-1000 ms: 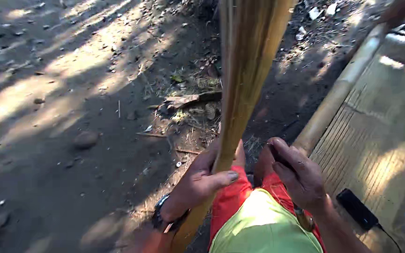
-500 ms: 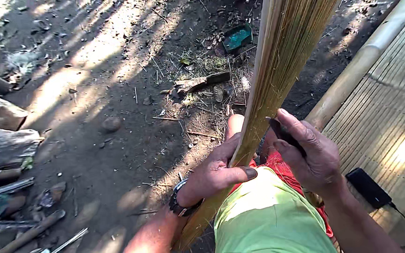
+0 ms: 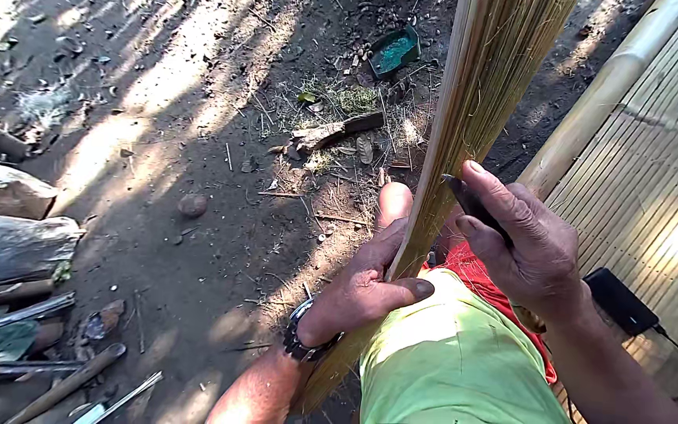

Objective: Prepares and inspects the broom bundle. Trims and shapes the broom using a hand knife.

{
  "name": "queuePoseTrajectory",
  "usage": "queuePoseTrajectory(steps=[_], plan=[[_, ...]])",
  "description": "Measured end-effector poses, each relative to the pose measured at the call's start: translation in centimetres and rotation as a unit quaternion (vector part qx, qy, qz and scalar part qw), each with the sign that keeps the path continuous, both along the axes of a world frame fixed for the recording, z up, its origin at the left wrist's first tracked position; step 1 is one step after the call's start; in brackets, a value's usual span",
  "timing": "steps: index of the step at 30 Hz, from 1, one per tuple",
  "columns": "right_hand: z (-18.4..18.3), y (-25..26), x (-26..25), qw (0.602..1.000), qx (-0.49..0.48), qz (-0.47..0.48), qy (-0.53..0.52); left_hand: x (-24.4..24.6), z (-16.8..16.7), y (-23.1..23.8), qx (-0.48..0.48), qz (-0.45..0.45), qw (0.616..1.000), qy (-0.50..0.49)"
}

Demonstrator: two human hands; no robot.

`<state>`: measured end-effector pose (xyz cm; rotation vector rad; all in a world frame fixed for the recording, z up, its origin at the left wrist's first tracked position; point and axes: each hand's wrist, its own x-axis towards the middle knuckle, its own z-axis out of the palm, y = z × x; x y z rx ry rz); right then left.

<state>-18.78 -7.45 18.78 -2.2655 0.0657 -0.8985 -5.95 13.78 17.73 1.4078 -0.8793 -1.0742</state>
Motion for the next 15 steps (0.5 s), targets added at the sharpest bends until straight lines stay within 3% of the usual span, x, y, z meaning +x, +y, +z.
queuePoseTrajectory(steps=[15], plan=[[0.4, -1.3, -0.8, 0.990, -0.132, 0.011, 0.053, -0.4, -0.3, 0.4, 0.004, -0.025, 0.999, 0.045]])
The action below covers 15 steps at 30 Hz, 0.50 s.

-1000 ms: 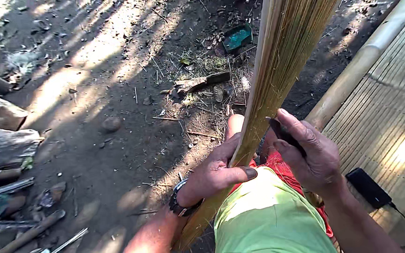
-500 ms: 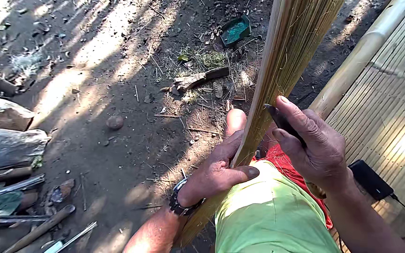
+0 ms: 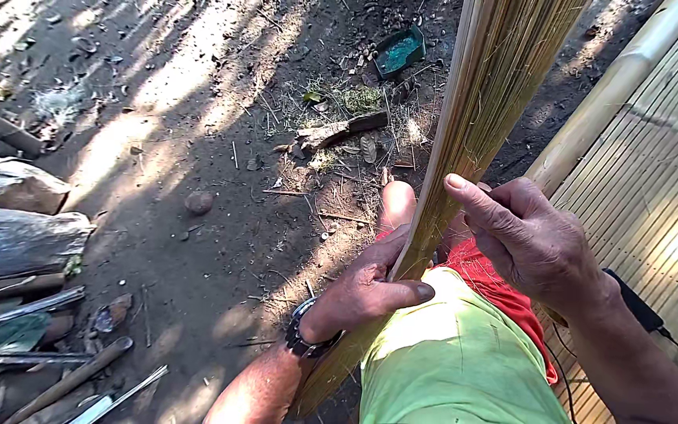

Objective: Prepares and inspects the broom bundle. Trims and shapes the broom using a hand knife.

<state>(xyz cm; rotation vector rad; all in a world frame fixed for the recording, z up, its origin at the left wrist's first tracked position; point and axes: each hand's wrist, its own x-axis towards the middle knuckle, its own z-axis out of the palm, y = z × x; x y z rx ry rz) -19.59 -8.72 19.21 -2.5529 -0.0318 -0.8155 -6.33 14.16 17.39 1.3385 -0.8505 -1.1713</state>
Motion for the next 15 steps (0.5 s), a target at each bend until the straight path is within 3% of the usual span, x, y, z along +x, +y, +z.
queuePoseTrajectory(steps=[9, 15], plan=[[-0.3, -0.3, -1.2, 0.999, 0.041, 0.021, -0.002, 0.1, -0.4, 0.3, 0.001, -0.006, 0.997, 0.075], [-2.0, 4.7, -4.0, 0.955, 0.155, 0.249, 0.055, 0.0, -0.6, -0.1, -0.029, 0.013, 0.998, 0.061]])
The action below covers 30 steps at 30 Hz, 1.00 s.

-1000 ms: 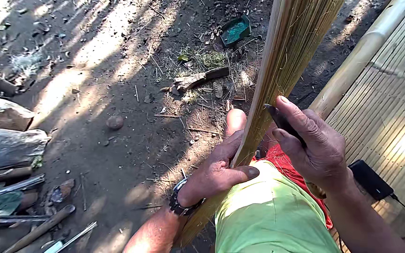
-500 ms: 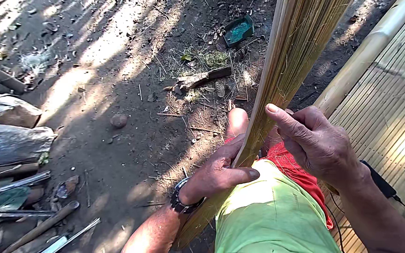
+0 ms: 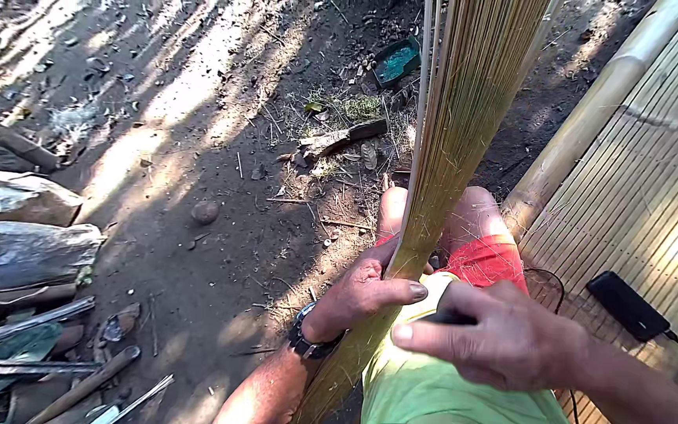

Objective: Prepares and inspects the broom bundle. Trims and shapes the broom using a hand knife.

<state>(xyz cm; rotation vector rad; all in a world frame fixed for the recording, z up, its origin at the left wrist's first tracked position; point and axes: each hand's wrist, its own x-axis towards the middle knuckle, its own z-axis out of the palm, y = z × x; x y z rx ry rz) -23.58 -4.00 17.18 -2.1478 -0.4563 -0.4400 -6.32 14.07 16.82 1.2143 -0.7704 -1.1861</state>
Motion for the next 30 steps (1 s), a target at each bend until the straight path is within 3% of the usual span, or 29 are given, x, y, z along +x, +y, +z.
queuePoseTrajectory(steps=[2, 6, 8, 16, 30], plan=[[0.1, -0.3, -0.3, 1.000, 0.008, -0.022, -0.006, 0.0, -0.1, 0.1, 0.007, 0.001, 1.000, 0.000], [2.1, -4.8, 1.6, 0.971, -0.032, -0.237, -0.025, -0.5, -0.4, 0.6, 0.020, 0.000, 1.000, 0.019], [2.8, -6.5, 2.6, 0.956, -0.069, -0.285, -0.026, -0.7, -0.4, 0.7, 0.020, -0.007, 1.000, 0.000], [3.6, -7.8, 3.8, 0.955, -0.076, -0.279, -0.063, -1.3, -0.3, 0.5, 0.009, -0.032, 0.997, -0.067], [4.0, -7.8, 3.8, 0.954, -0.091, -0.272, -0.088, -1.8, 0.2, 0.5, 0.016, -0.047, 0.996, -0.073]])
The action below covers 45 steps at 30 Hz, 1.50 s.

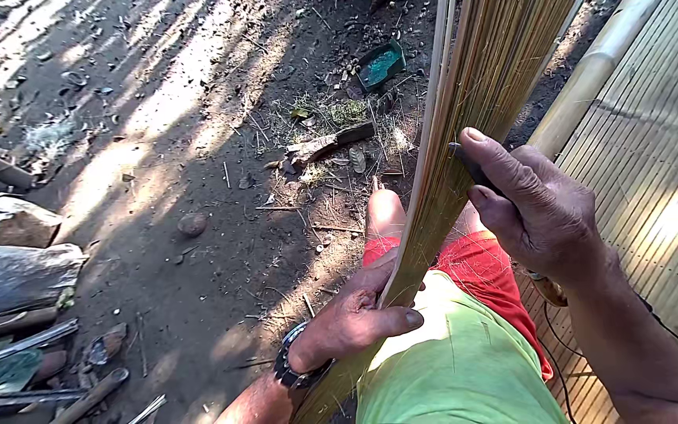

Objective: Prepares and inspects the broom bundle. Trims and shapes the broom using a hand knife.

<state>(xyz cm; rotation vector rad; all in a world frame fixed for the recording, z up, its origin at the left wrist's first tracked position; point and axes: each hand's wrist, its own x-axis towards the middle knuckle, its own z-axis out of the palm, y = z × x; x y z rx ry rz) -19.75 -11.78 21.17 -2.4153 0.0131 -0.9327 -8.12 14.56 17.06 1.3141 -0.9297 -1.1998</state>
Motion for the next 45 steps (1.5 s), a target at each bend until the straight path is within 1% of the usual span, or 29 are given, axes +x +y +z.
queuePoseTrajectory(steps=[4, 6, 7, 9, 11, 12, 13, 14, 17, 19, 21, 23, 26, 29, 32, 36, 40, 42, 43, 45], plan=[[0.0, -0.2, -0.3, 1.000, -0.029, -0.002, 0.009, 0.0, 0.0, 0.1, -0.003, -0.001, 1.000, 0.004], [-0.2, 0.1, -0.6, 0.999, -0.037, 0.022, 0.006, 0.1, 0.0, 0.0, 0.004, 0.004, 1.000, 0.014], [-0.4, 0.6, -1.0, 0.998, -0.029, 0.053, 0.008, 0.1, 0.0, 0.0, 0.006, 0.011, 1.000, 0.019], [-1.3, 2.4, -2.2, 0.987, 0.018, 0.158, 0.022, 0.2, -0.1, 0.0, 0.004, 0.030, 0.999, 0.021], [-2.5, 4.7, -3.6, 0.957, 0.078, 0.275, 0.048, 0.5, -0.1, 0.0, 0.004, 0.041, 0.999, 0.000], [-3.0, 5.4, -4.1, 0.945, 0.094, 0.308, 0.059, 0.7, -0.3, 0.0, 0.010, 0.049, 0.999, 0.006], [-3.2, 5.7, -4.4, 0.942, 0.098, 0.313, 0.066, 0.8, -0.4, 0.1, 0.015, 0.057, 0.998, 0.013], [-3.4, 5.5, -4.5, 0.951, 0.098, 0.285, 0.062, 0.8, -0.5, 0.3, 0.017, 0.061, 0.998, 0.018], [-2.4, 2.6, -3.2, 0.990, 0.061, 0.123, 0.040, 0.5, -0.6, 0.6, 0.023, 0.060, 0.997, 0.040], [-1.1, 0.4, -2.0, 0.998, 0.029, 0.043, 0.023, 0.3, -0.7, 0.7, 0.014, 0.046, 0.998, 0.039], [-0.1, -0.9, -1.2, 1.000, 0.018, 0.002, 0.018, 0.0, -0.6, 0.7, 0.007, 0.035, 0.999, 0.022], [0.6, -1.5, -0.9, 0.999, 0.018, -0.016, 0.020, -0.3, -0.6, 0.7, 0.008, 0.031, 0.999, -0.001], [1.0, -1.6, -0.5, 0.999, 0.015, -0.024, 0.021, -0.6, -0.4, 0.6, 0.009, 0.028, 0.999, -0.039], [0.9, -1.8, -0.5, 0.999, 0.012, -0.032, 0.016, -0.7, -0.3, 0.4, 0.013, 0.026, 0.998, -0.057], [0.8, -1.8, -0.5, 0.999, 0.011, -0.038, 0.008, -0.8, -0.3, 0.3, 0.012, 0.022, 0.998, -0.058], [1.0, -1.8, -0.5, 0.999, -0.014, -0.044, 0.000, -1.0, -0.3, 0.1, 0.013, 0.017, 0.998, -0.066], [1.2, -1.8, -0.5, 0.998, -0.035, -0.052, -0.003, -1.1, -0.4, 0.1, 0.011, 0.016, 0.999, -0.047], [1.1, -1.5, -1.0, 0.999, -0.035, -0.016, -0.006, -1.1, -0.4, 0.2, 0.017, 0.022, 0.999, -0.031], [0.9, -1.0, -1.4, 0.999, -0.026, 0.025, -0.010, -1.1, -0.3, 0.2, 0.021, 0.028, 0.999, -0.025], [-0.1, 0.9, -2.6, 0.990, 0.008, 0.140, -0.005, -1.1, -0.1, 0.2, 0.022, 0.042, 0.998, -0.032]])
